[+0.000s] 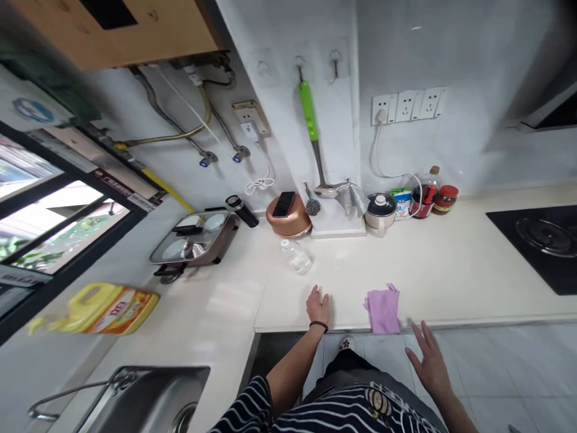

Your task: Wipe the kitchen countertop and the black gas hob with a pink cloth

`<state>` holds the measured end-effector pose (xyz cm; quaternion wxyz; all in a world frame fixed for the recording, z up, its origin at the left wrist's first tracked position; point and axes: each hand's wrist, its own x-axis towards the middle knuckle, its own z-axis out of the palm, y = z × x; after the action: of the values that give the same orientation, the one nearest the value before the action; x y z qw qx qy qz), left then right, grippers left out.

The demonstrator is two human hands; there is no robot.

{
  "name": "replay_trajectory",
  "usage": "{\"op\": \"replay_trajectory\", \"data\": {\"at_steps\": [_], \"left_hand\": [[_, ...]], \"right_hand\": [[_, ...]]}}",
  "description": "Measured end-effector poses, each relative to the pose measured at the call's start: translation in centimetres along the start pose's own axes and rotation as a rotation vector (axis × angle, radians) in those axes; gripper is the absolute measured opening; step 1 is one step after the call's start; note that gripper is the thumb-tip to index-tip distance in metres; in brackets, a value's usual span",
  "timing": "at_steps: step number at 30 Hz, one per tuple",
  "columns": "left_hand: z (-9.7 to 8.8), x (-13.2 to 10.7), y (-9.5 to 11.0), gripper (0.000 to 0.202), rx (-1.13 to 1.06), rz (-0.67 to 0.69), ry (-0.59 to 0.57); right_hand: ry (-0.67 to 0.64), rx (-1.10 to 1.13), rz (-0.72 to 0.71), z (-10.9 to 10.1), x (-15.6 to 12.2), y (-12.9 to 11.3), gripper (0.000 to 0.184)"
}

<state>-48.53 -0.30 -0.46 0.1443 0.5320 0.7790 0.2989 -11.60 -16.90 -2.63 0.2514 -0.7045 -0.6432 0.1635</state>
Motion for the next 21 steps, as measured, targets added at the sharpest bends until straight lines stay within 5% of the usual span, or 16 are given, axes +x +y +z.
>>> {"op": "replay_trajectory", "data": {"at_steps": [4,8,16,21], "left_hand": [[0.0,1.1,0.3,0.047,-0.06,-0.007,-0.053],[-0.4,1.9,-0.5,0.042,-0.132,0.073,-0.113],[-2.0,4.8,-4.7,0.045,-0.17,0.141,-0.246],[-1.3,4.9,-2.9,0.042,-0.112,0.455,-0.398]], "right_hand": [[-0.232,-0.23,-0.17,2.0,5.5,-4.8,0.061],[-0.433,-0.359,-0.15,3.8,8.1,-7.0,0.062],[-0.377,-0.447,0.087,3.8,12.5,-8.8,0.066],[-0.409,-0.375,0.192,3.7,14.3,-10.3,0.07]]}}
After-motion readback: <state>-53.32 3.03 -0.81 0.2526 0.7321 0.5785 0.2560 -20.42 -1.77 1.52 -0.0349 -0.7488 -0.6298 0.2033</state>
